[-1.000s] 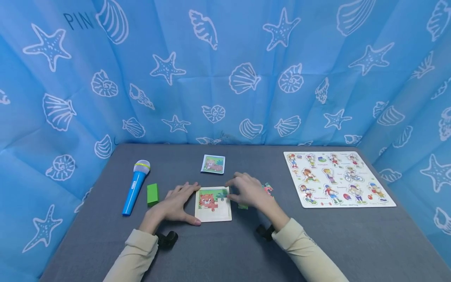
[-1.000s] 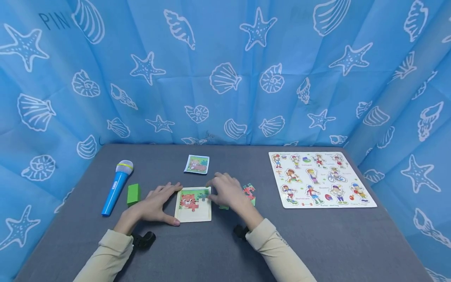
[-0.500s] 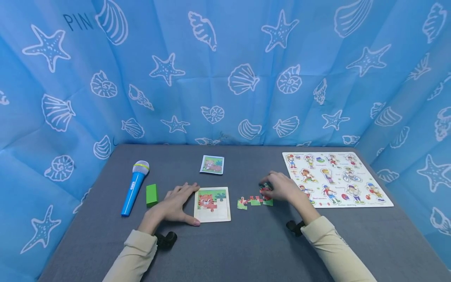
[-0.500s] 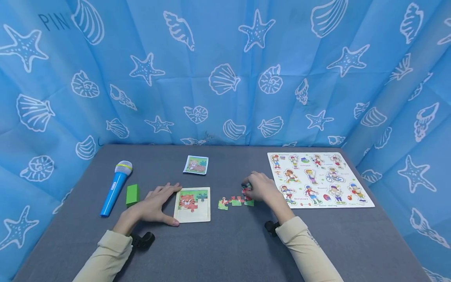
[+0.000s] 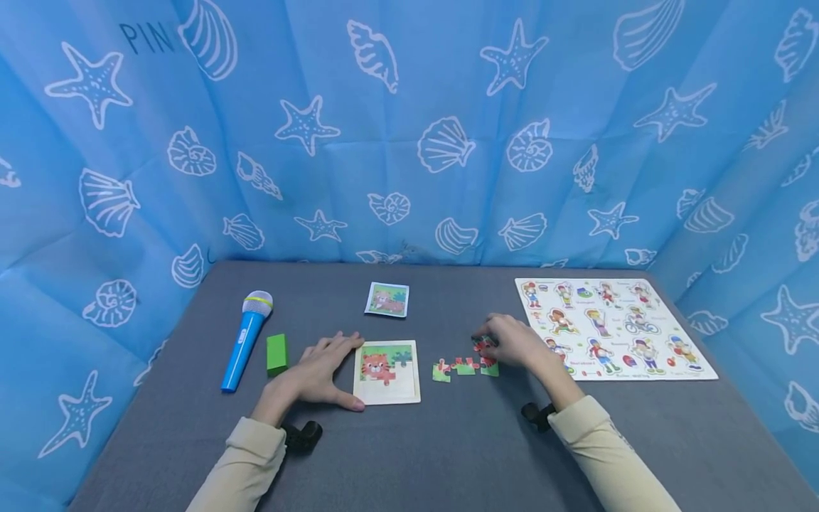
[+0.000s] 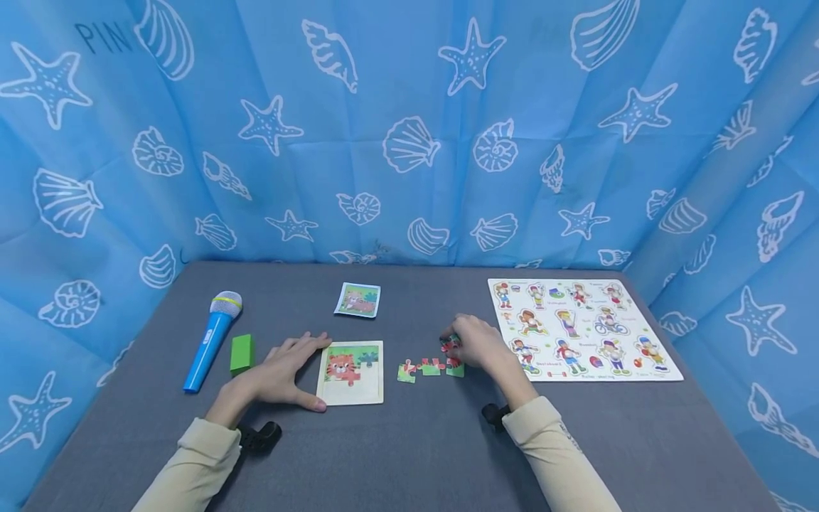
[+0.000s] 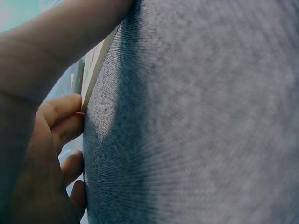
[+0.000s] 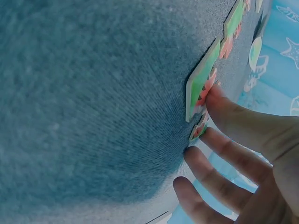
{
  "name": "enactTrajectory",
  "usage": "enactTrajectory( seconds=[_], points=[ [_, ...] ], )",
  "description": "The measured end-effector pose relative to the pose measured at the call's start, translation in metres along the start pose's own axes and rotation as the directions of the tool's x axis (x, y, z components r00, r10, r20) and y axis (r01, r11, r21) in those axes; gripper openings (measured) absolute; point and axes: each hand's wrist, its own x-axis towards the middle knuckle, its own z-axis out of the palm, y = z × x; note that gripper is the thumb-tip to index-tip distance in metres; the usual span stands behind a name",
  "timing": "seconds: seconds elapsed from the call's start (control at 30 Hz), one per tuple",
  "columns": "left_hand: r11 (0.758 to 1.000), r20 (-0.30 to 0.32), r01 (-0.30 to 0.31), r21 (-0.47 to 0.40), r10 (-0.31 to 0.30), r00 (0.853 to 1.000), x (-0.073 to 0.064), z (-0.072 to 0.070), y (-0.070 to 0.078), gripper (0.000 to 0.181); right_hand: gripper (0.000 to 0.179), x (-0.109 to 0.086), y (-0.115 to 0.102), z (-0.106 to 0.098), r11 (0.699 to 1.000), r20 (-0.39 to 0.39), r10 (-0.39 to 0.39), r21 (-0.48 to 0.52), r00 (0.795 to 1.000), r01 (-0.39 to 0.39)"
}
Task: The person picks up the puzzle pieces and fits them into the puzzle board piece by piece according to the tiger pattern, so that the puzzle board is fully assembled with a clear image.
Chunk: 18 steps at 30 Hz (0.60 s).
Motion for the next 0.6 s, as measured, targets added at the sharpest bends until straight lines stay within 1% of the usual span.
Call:
enactTrajectory(
  seconds=[0.37, 0.6],
  points=[
    [1.000, 0.004, 0.000, 0.000, 0.000, 1.000, -0.0014, -0.0020, 0.0017, 0.113, 0.027, 0.0023, 0.0021, 0.0005, 1.000, -0.023, -0.020, -0.021, 1.000, 0.019],
    [1.000, 0.004, 0.002, -0.003, -0.002, 1.000, -0.0018, -0.0018, 0.0029, 0.114, 0.036, 0.0027, 0.0008, 0.0020, 0.998, -0.079, -0.052, -0.027, 0.996, 0.050]
  ],
)
